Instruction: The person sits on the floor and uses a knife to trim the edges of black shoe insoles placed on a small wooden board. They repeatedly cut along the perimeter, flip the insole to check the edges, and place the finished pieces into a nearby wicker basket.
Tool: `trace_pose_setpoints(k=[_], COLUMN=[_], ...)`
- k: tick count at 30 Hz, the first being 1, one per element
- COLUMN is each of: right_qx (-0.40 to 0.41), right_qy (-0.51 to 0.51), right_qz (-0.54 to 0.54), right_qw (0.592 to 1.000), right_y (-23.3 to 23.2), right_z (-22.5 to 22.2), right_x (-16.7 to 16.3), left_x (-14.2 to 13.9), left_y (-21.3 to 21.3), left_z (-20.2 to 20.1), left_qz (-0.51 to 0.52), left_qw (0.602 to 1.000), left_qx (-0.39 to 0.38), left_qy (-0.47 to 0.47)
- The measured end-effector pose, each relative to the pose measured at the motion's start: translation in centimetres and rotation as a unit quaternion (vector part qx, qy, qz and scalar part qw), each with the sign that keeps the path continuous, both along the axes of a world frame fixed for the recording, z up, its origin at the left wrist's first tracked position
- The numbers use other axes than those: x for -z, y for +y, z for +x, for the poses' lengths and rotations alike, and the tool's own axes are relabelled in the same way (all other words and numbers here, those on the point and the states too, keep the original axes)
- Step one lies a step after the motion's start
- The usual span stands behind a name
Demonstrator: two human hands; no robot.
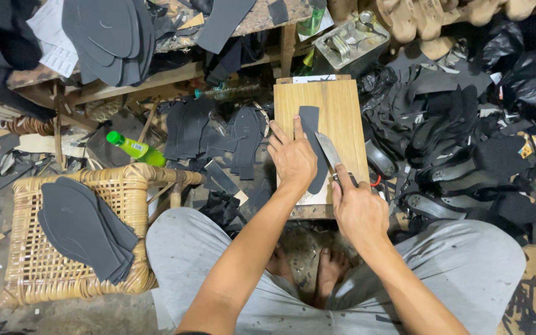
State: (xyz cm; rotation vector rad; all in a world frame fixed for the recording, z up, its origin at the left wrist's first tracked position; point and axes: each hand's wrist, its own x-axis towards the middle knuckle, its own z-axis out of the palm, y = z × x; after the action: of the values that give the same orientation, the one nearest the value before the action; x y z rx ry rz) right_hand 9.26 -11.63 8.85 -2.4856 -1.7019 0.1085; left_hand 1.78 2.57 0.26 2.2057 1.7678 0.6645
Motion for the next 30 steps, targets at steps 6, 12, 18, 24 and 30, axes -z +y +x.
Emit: trace_pose_setpoints(k=[6,12,18,24,30], right_qx=[0.01,0.027,0.028,0.022,0.015], right_qy=[0.01,-0.002,-0.011,-0.013,-0.003], right_qz=[0.023,0.0,0.007,0.013,0.022], right_qw=[1.0,1.0,1.0,1.0,1.0], right_y=[0.4,0.9,1.2,1.5,1.8], right_z=[-0.8,-1.5,-1.8,-1.9,-2.0], right_x=[0.5,1.0,1.4,1.5,1.3], left_x=[0.2,0.2,-0.1,-0.1,-0.1], left_y=[0.0,0.0,0.0,0.1,0.0], left_z=[0.0,0.0,0.1,0.1,0.0], left_qz=[-0.006,-0.008,-0.021,-0.023,-0.029], left_qw=[1.0,1.0,1.0,1.0,1.0], left_qx=[0.004,0.008,0.003,0.003,0.003], left_qy=[-0.01,-0.009,-0.001,-0.002,0.001])
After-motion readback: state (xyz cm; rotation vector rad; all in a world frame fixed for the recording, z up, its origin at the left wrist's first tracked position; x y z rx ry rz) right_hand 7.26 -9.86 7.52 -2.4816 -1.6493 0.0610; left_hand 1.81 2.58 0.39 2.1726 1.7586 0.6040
